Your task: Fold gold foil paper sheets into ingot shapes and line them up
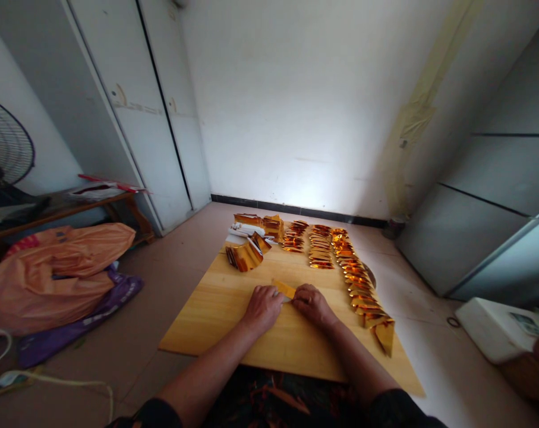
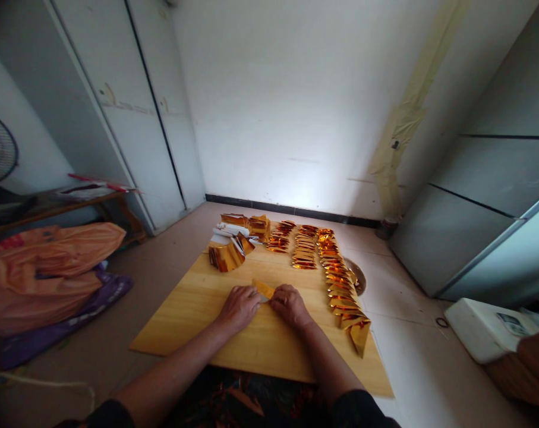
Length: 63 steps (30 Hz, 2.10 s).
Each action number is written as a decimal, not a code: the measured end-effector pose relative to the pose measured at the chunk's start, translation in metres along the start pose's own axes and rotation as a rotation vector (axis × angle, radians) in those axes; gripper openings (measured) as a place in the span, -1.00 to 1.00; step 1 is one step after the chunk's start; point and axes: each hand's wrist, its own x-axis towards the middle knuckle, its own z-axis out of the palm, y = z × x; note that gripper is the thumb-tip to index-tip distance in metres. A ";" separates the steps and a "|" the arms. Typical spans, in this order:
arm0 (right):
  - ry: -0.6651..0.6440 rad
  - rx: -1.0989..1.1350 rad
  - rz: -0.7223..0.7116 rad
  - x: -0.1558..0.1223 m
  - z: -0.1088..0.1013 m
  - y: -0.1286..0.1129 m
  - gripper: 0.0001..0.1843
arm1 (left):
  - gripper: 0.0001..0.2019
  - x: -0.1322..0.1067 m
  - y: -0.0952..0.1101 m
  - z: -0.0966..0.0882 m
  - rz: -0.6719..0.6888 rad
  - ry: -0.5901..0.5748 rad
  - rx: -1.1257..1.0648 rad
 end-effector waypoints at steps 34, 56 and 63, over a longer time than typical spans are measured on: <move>0.024 -0.150 0.296 0.020 0.015 0.000 -0.94 | -0.73 -0.012 -0.004 -0.011 0.110 -0.044 -0.013; -0.085 -0.245 0.141 0.010 0.004 -0.012 -0.68 | -0.86 0.008 0.001 -0.003 -0.091 0.038 -0.118; -0.179 -0.367 0.168 0.000 0.004 -0.051 -0.75 | -0.87 0.011 -0.006 0.000 -0.116 0.112 -0.092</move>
